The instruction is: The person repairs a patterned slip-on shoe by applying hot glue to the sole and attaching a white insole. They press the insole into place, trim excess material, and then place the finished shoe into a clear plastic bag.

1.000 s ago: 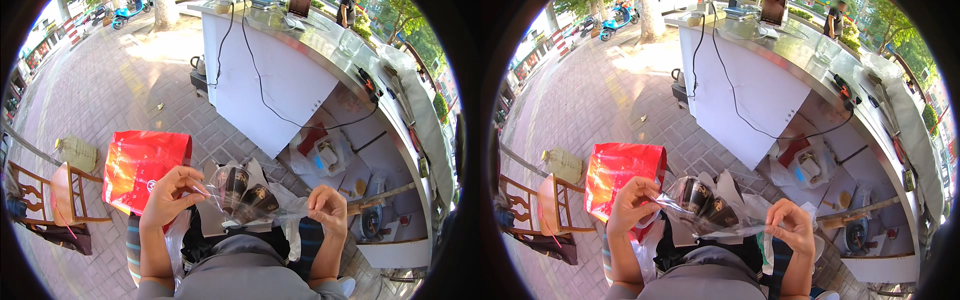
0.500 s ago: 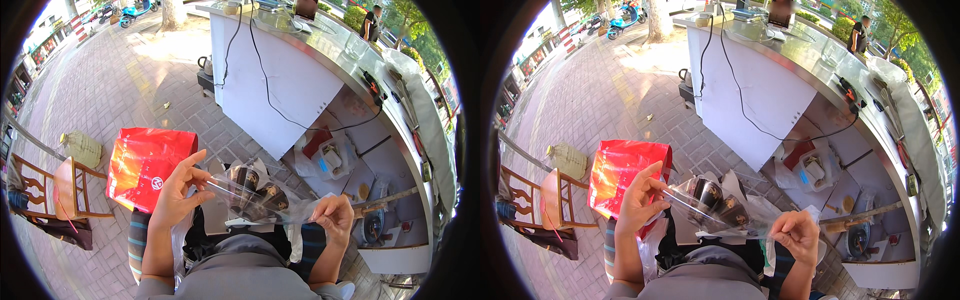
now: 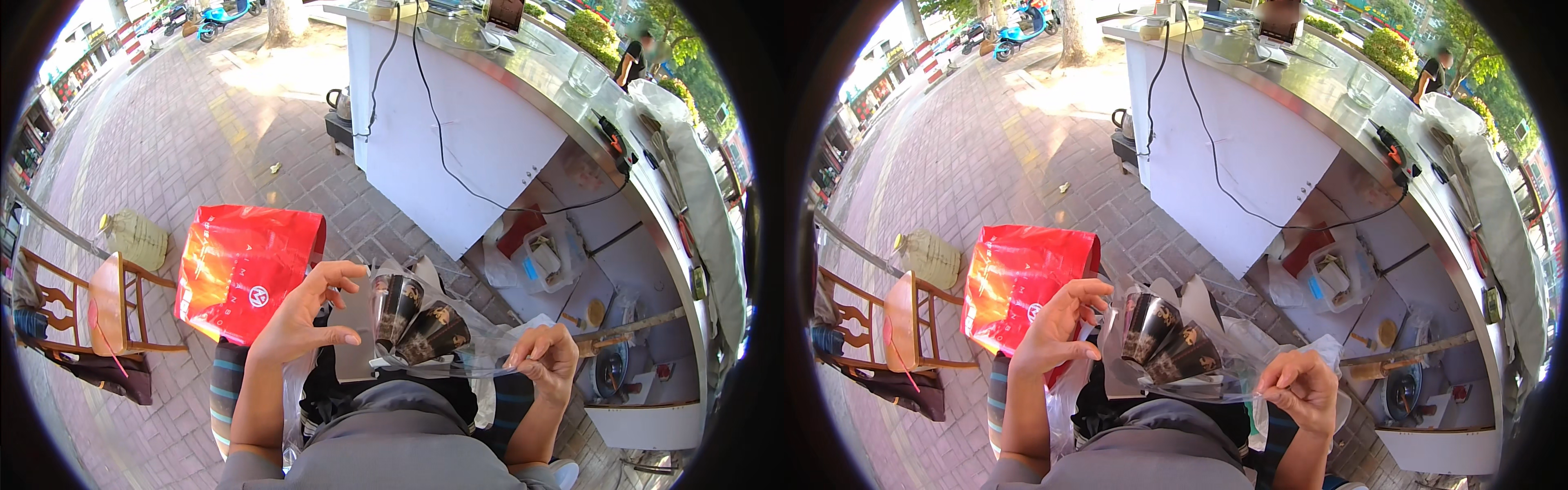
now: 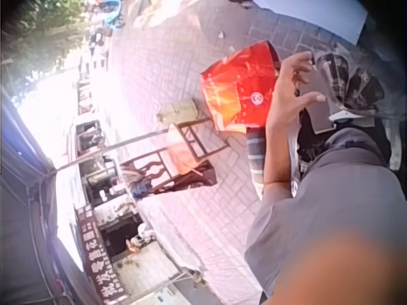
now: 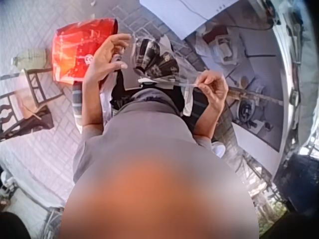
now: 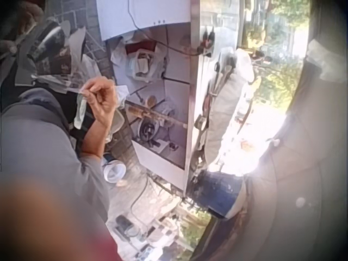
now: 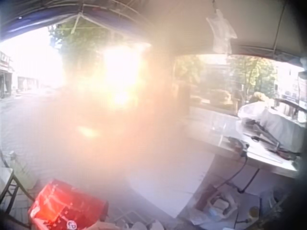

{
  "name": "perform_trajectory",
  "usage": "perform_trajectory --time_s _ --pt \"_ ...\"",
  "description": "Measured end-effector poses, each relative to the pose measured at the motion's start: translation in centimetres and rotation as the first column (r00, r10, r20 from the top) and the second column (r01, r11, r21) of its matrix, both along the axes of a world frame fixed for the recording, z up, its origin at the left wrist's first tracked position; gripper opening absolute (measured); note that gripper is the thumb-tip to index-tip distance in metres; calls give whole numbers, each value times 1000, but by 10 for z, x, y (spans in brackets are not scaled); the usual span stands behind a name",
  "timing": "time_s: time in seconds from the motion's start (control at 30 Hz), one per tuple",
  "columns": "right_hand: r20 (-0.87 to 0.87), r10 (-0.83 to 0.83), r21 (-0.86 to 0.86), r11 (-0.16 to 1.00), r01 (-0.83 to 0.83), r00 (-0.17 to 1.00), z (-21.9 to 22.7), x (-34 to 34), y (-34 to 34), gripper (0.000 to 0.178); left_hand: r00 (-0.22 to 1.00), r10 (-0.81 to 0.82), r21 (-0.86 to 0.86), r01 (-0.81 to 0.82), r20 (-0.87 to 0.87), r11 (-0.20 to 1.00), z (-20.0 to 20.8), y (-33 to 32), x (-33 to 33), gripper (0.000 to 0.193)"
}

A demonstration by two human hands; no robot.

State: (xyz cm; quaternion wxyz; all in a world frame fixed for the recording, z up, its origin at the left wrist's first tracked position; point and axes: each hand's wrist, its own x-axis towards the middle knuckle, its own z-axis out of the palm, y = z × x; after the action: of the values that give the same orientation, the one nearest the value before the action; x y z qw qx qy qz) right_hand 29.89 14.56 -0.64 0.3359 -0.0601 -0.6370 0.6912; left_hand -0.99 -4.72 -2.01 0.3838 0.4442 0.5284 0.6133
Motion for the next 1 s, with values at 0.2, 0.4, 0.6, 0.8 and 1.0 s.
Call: perform_trajectory --time_s 0.2,0.4,0.6,0.8,1.0 --pt "-3 9 -13 1000 -9 1000 2 1 -1 25 986 -33 -33 28 -162 999 13 12 -2 79" --pt "13 23 -14 1000 -23 1000 2 3 -2 26 913 -228 -204 165 -339 965 38 25 -17 60" --pt "32 48 -29 998 -47 998 4 3 -2 28 832 -353 -208 289 -427 934 51 37 -28 38" --pt "134 10 -25 1000 -6 991 10 6 -2 29 832 -376 -158 341 -407 927 47 29 -27 20" --pt "118 -95 89 992 85 988 10 2 -1 19 892 -307 -3 324 -333 946 33 18 -24 21"
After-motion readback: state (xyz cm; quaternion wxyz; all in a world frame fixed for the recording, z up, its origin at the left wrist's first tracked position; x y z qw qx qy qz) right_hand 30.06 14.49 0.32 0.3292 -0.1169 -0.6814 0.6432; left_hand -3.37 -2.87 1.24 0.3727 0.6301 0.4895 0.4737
